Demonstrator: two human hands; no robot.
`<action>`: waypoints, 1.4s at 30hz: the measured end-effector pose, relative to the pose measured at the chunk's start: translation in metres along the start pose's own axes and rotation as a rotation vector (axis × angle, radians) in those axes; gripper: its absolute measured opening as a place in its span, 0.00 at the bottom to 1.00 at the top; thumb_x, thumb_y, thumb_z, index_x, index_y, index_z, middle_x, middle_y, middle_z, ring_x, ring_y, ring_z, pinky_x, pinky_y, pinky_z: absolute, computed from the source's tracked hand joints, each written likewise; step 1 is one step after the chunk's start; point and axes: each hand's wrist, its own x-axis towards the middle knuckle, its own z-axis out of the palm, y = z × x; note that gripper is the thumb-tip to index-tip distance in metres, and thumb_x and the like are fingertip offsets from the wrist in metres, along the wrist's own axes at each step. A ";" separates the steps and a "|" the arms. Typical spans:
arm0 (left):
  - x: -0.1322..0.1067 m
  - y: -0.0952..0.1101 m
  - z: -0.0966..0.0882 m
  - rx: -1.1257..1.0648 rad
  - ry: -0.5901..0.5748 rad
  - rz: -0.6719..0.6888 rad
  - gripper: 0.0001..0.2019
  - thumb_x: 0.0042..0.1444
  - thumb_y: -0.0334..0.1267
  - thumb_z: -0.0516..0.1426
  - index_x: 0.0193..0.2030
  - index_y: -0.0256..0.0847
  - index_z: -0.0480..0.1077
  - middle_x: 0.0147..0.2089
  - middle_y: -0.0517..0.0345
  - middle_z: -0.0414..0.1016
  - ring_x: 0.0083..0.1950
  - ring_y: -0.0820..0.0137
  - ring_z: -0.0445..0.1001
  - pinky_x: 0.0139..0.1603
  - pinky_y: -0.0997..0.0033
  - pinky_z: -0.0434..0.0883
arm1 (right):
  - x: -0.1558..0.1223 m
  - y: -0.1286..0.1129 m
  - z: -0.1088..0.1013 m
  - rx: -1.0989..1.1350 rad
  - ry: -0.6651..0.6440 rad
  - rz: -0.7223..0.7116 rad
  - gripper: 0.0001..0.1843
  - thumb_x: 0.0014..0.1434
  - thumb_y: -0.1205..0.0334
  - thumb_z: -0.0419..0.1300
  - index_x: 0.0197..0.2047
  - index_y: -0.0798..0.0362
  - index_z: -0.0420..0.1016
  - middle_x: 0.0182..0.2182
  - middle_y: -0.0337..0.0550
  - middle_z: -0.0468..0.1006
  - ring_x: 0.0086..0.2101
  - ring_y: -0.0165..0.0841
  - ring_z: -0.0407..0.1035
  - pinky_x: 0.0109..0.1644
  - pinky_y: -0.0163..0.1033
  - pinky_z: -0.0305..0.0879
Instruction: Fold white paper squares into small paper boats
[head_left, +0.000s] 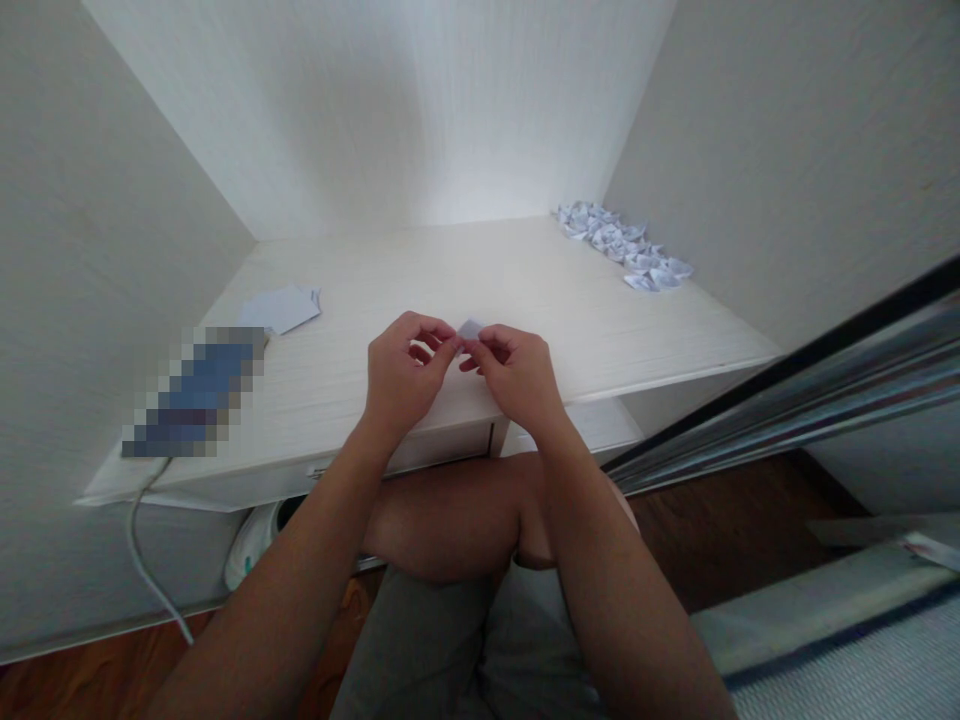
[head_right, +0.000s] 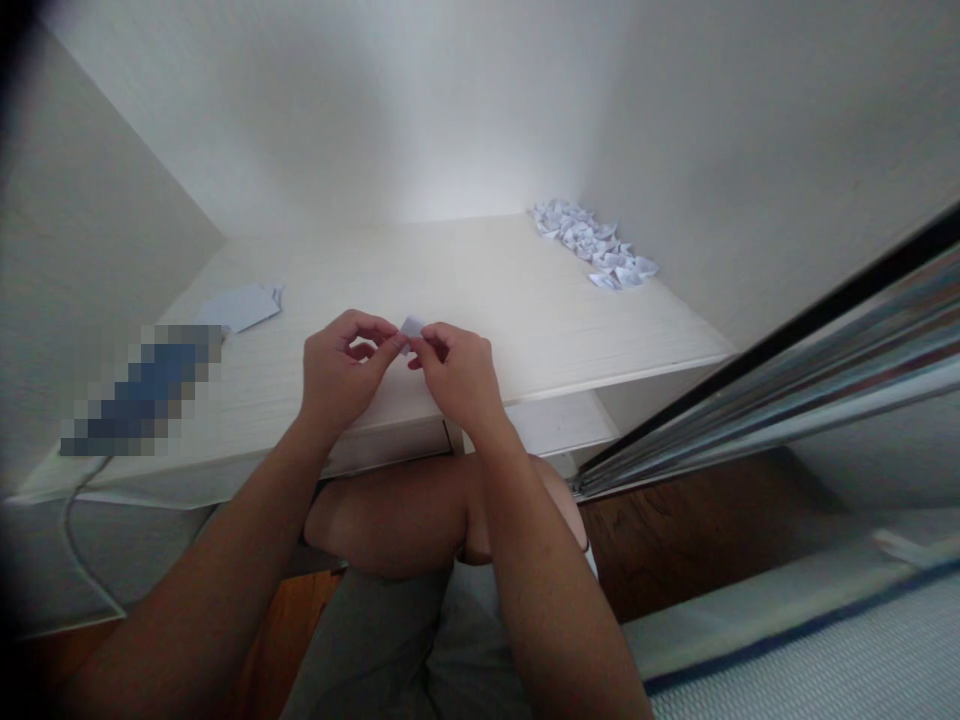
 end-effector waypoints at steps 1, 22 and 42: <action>0.000 0.000 0.000 0.005 0.003 0.003 0.02 0.57 0.35 0.67 0.34 0.43 0.79 0.36 0.58 0.81 0.35 0.70 0.76 0.31 0.73 0.71 | 0.000 0.000 0.000 -0.011 0.005 0.005 0.11 0.67 0.60 0.65 0.31 0.50 0.77 0.27 0.39 0.83 0.31 0.35 0.83 0.37 0.38 0.73; 0.002 -0.005 -0.001 0.037 -0.039 -0.044 0.08 0.53 0.41 0.70 0.33 0.42 0.78 0.35 0.58 0.80 0.34 0.70 0.77 0.29 0.74 0.70 | 0.000 -0.001 -0.001 -0.039 0.022 -0.008 0.10 0.66 0.62 0.64 0.32 0.50 0.80 0.28 0.39 0.84 0.32 0.35 0.83 0.39 0.39 0.74; 0.003 -0.010 -0.001 -0.040 -0.095 -0.005 0.06 0.62 0.40 0.61 0.35 0.41 0.75 0.31 0.59 0.75 0.31 0.72 0.72 0.29 0.73 0.66 | 0.001 -0.002 -0.006 0.031 -0.044 -0.028 0.06 0.66 0.63 0.66 0.37 0.52 0.84 0.30 0.39 0.85 0.33 0.32 0.82 0.39 0.36 0.73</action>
